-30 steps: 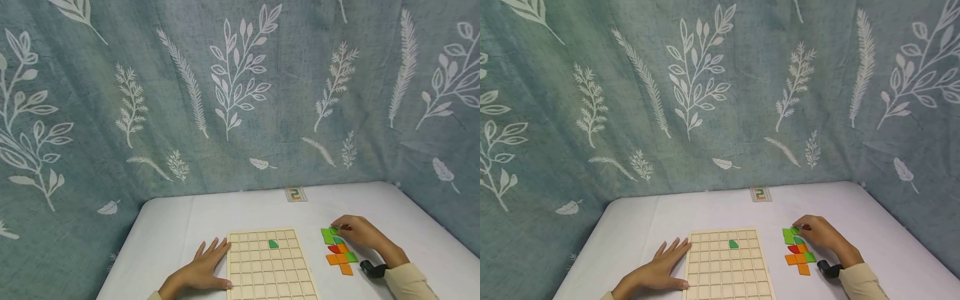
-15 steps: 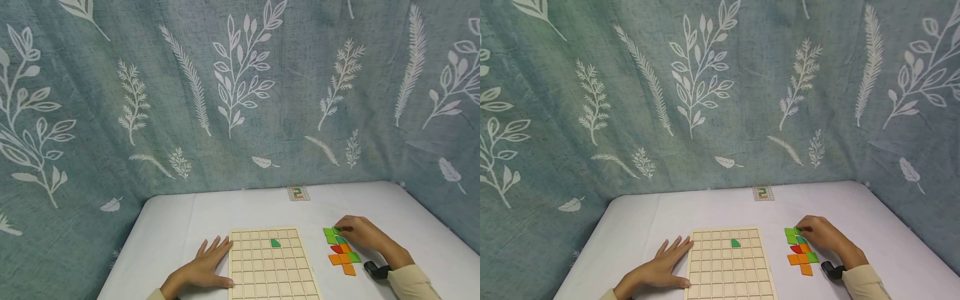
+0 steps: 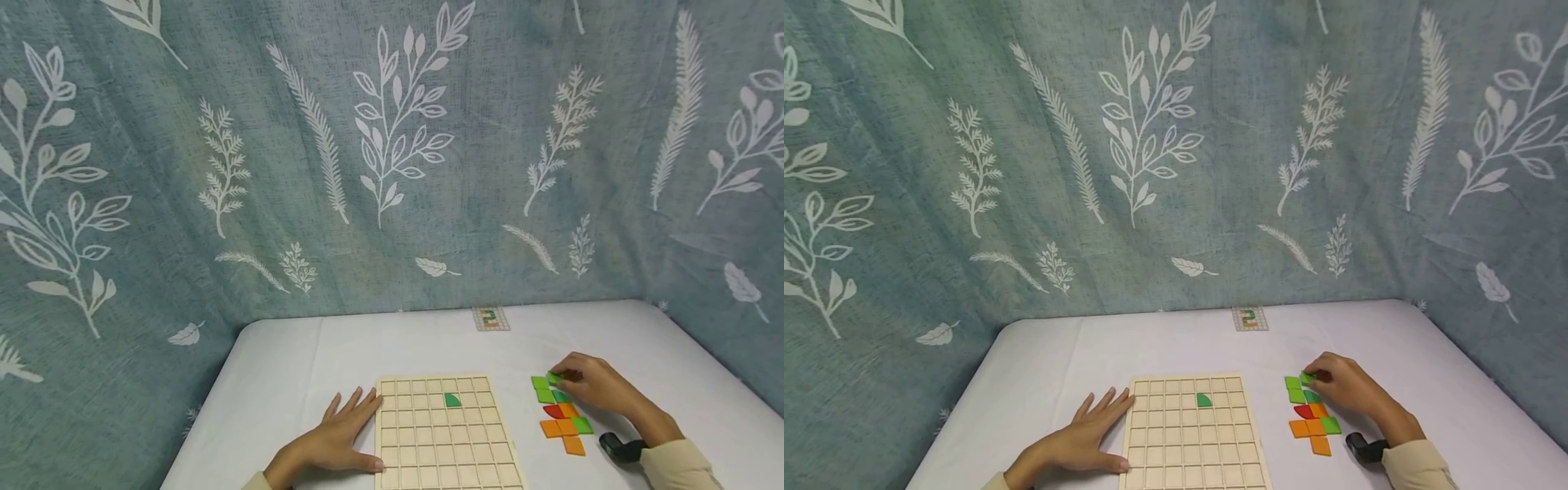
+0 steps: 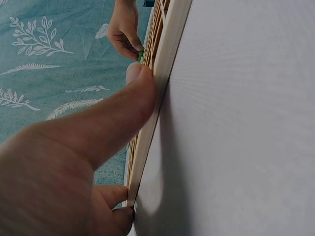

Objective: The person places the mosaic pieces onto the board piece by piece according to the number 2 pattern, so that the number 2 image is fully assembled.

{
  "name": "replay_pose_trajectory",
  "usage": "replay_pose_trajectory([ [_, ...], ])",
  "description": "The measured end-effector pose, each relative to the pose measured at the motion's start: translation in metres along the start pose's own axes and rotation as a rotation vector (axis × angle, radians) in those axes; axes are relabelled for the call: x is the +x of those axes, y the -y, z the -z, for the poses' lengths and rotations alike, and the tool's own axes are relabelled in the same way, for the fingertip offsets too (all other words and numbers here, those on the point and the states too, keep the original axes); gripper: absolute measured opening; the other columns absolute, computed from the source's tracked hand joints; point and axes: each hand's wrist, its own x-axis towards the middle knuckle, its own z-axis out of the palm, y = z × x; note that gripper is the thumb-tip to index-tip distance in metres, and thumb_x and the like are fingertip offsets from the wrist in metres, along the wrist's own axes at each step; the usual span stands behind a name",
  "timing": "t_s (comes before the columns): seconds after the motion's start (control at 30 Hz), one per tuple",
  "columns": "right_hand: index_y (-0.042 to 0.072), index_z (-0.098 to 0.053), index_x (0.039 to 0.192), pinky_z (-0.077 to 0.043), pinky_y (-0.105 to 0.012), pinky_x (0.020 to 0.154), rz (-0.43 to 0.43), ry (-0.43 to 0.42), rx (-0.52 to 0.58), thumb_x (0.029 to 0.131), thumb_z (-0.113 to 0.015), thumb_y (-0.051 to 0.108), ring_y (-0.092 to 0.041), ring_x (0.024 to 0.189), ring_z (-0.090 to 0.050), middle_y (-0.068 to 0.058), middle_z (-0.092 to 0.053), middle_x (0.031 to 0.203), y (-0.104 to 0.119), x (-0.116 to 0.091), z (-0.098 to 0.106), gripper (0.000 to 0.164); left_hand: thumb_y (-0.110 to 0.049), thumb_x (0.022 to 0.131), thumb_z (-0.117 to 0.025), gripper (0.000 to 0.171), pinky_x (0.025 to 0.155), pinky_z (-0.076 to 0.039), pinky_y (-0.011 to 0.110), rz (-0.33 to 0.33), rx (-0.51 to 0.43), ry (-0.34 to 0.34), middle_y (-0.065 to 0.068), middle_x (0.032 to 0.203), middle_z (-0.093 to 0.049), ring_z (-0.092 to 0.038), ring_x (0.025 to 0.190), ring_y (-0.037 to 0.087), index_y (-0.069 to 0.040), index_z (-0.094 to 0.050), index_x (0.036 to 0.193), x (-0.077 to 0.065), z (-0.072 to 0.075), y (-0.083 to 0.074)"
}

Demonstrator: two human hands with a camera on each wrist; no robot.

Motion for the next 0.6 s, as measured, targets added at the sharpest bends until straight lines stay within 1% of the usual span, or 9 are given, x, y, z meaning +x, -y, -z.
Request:
replay_pose_trajectory([
  [0.13, 0.011, -0.075, 0.105, -0.055, -0.024, 0.071, 0.028, -0.023, 0.025, 0.085, -0.078, 0.013, 0.0, 0.082, -0.06, 0.002, -0.069, 0.1, 0.002, -0.001, -0.003, 0.02, -0.065, 0.079, -0.072, 0.112, 0.118, 0.008, 0.068, 0.01, 0.004, 0.004, 0.015, 0.168, -0.012, -0.003, 0.155, 0.042, -0.008, -0.021, 0.16, 0.0, -0.001, 0.001],
  [0.27, 0.011, -0.075, 0.105, -0.057, -0.024, 0.073, 0.061, -0.048, 0.044, 0.084, -0.078, 0.01, 0.002, 0.081, -0.06, 0.001, -0.069, 0.101, 0.009, -0.002, -0.003, 0.021, -0.064, 0.079, -0.073, 0.111, 0.119, 0.007, 0.068, 0.008, 0.009, 0.005, 0.014, 0.168, -0.012, -0.004, 0.155, 0.041, -0.008, -0.021, 0.16, 0.0, -0.002, 0.002],
  [0.4, 0.009, -0.075, 0.105, -0.058, -0.025, 0.072, 0.076, -0.082, 0.042, 0.085, -0.076, 0.007, 0.001, 0.08, -0.06, 0.001, -0.069, 0.1, 0.024, -0.002, 0.0, 0.02, -0.066, 0.079, -0.071, 0.112, 0.118, 0.008, 0.069, 0.001, 0.002, 0.016, 0.015, 0.168, -0.01, -0.003, 0.155, 0.042, -0.008, -0.019, 0.16, 0.0, -0.003, 0.001],
  [0.47, 0.009, -0.076, 0.104, -0.058, -0.026, 0.072, 0.092, -0.114, 0.026, 0.085, -0.075, 0.006, 0.001, 0.079, -0.06, 0.002, -0.068, 0.098, 0.033, 0.001, 0.002, 0.02, -0.067, 0.08, -0.07, 0.112, 0.118, 0.009, 0.069, -0.002, -0.003, 0.017, 0.015, 0.168, -0.01, -0.002, 0.155, 0.042, -0.008, -0.018, 0.16, 0.0, -0.002, 0.0],
  [0.53, 0.009, -0.076, 0.103, -0.058, -0.026, 0.071, 0.115, -0.151, 0.018, 0.084, -0.076, 0.005, 0.001, 0.079, -0.06, 0.002, -0.068, 0.097, 0.041, 0.004, 0.003, 0.02, -0.067, 0.08, -0.07, 0.112, 0.118, 0.009, 0.068, 0.0, -0.002, 0.01, 0.015, 0.168, -0.01, -0.002, 0.155, 0.041, -0.008, -0.018, 0.16, 0.0, -0.001, 0.0],
  [0.6, 0.009, -0.076, 0.103, -0.058, -0.027, 0.071, 0.146, -0.169, 0.025, 0.084, -0.077, 0.004, 0.001, 0.079, -0.06, 0.003, -0.068, 0.096, 0.049, 0.006, 0.004, 0.02, -0.066, 0.08, -0.071, 0.111, 0.118, 0.009, 0.068, 0.006, 0.001, 0.004, 0.015, 0.168, -0.01, -0.002, 0.155, 0.041, -0.008, -0.019, 0.16, 0.0, 0.0, 0.0],
])
